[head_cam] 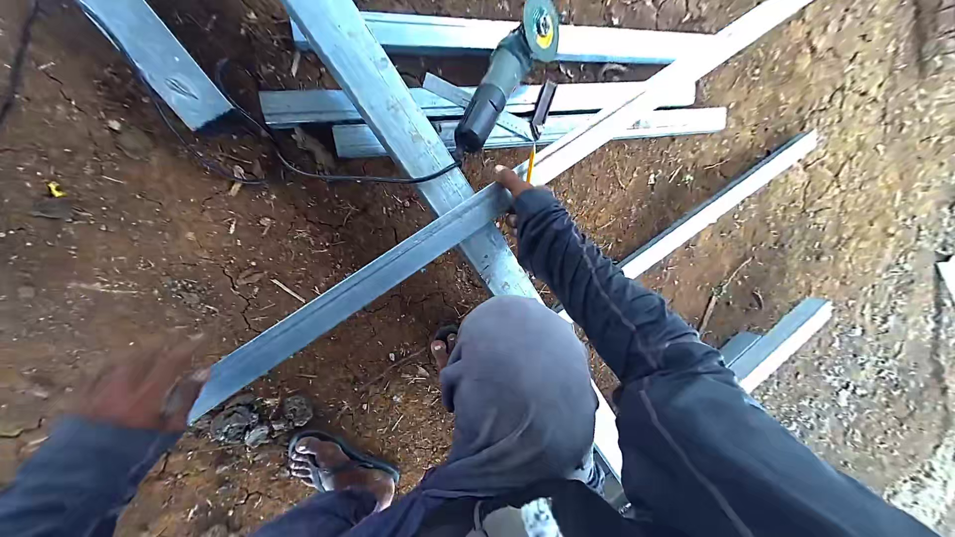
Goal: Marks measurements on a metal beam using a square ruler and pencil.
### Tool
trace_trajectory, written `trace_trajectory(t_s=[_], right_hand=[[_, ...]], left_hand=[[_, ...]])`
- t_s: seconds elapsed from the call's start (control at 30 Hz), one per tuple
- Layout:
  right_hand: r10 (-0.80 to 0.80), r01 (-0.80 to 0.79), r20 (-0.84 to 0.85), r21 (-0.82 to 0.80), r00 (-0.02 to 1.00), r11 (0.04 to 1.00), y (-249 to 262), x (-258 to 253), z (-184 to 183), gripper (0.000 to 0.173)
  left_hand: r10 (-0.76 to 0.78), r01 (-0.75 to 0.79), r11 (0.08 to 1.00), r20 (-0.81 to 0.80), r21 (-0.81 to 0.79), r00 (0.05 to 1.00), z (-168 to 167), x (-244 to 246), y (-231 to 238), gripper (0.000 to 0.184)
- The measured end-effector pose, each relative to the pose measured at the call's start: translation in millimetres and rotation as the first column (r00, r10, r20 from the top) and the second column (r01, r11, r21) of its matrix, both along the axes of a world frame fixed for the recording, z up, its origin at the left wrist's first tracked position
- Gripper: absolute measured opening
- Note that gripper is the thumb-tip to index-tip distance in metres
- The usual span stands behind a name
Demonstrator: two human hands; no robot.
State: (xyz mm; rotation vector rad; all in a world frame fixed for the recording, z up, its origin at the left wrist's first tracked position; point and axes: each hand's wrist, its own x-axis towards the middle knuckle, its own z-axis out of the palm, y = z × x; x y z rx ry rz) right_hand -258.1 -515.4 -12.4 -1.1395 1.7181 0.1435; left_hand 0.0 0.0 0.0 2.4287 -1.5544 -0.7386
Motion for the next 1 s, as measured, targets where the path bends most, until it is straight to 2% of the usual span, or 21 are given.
trace_trajectory(t_s=[0.03,0.1,0.17,0.2,0.23,0.27,0.3,0.33,0.37,0.43,0.5,0.57,0.6,0.63,0.67,0.7,0.73,0.77,0.87,0.93,1.0], right_hand=[[-0.035,0.035,-0.037,0.002,0.999,0.999,4,-5,6,0.081],[-0.015,0.015,0.046,-0.007,0.999,1.0,7,-29,7,0.072],[0.127,-0.131,0.25,0.001,0.96,0.991,-1,-63,-3,0.058],[0.224,-0.217,0.307,-0.058,0.925,0.974,-5,-82,-10,0.052],[0.342,-0.297,0.308,-0.186,0.888,0.937,-9,-100,-20,0.042],[0.465,-0.374,0.248,-0.336,0.85,0.864,-15,-118,-31,0.033],[0.585,-0.481,0.115,-0.454,0.803,0.75,-22,-133,-37,0.03],[0.677,-0.608,-0.06,-0.504,0.734,0.614,-28,-143,-38,0.029],[0.731,-0.719,-0.22,-0.498,0.646,0.485,-36,-149,-39,0.029],[0.746,-0.867,-0.464,-0.384,0.478,0.318,-53,-147,-38,0.035],[0.698,-0.903,-0.585,-0.358,0.414,0.235,-77,-138,-51,0.041],[0.657,-0.888,-0.6,-0.346,0.457,0.302,-101,-115,-64,0.051],[0.621,-0.851,-0.584,-0.4,0.523,0.34,-108,-100,-69,0.053],[0.57,-0.768,-0.522,-0.505,0.635,0.394,-114,-83,-74,0.052],[0.535,-0.672,-0.419,-0.568,0.734,0.476,-119,-66,-76,0.052],[0.481,-0.561,-0.302,-0.564,0.823,0.606,-124,-49,-75,0.052],[0.404,-0.445,-0.192,-0.488,0.894,0.751,-130,-31,-74,0.053],[0.316,-0.317,-0.094,-0.528,0.944,0.788,-138,-19,-91,0.054],[0.246,-0.109,0.12,-0.656,0.962,0.747,-161,-11,-139,0.055],[0.266,-0.108,0.158,-0.638,0.951,0.763,-162,-8,-131,0.054],[0.297,-0.187,0.098,-0.583,0.95,0.791,-161,-8,-114,0.058]], left_hand=[[-0.033,0.033,0.999,-0.012,-0.007,0.999,2,-12,-25,0.062],[-0.076,0.075,0.996,-0.018,-0.05,0.997,2,-37,-72,0.069],[-0.076,0.077,0.995,0.011,-0.059,0.997,-4,-67,-108,0.079],[-0.081,0.084,0.994,0.042,-0.074,0.996,-12,-80,-121,0.084],[-0.082,0.087,0.993,0.063,-0.084,0.995,-22,-92,-130,0.087],[-0.078,0.087,0.991,0.092,-0.105,0.993,-34,-101,-137,0.088],[-0.068,0.083,0.989,0.133,-0.118,0.989,-47,-109,-141,0.088],[-0.048,0.07,0.99,0.178,-0.122,0.983,-57,-115,-144,0.085],[-0.023,0.049,0.992,0.216,-0.118,0.976,-63,-118,-147,0.081],[0.016,0.003,0.996,0.232,-0.085,0.973,-59,-123,-155,0.08],[0.01,0.01,0.997,0.234,-0.081,0.972,-55,-121,-160,0.083],[-0.009,0.019,0.999,0.201,-0.046,0.98,-52,-117,-162,0.088],[-0.005,0.001,1.0,0.171,0.027,0.985,-48,-115,-163,0.093],[0.018,-0.034,0.991,0.122,0.129,0.992,-43,-113,-165,0.098],[0.038,-0.054,0.98,0.081,0.192,0.996,-39,-111,-167,0.102],[0.049,-0.058,0.969,0.045,0.24,0.998,-36,-109,-169,0.105],[0.067,-0.064,0.958,-0.001,0.278,0.998,-33,-104,-173,0.107],[0.082,-0.065,0.95,-0.043,0.307,0.996,-31,-99,-176,0.109],[0.108,-0.051,0.944,-0.159,0.325,0.981,-29,-85,-181,0.113],[0.108,-0.046,0.962,-0.222,0.268,0.969,-28,-79,-181,0.108],[0.11,-0.046,0.975,-0.292,0.216,0.95,-37,-69,-174,0.105]])
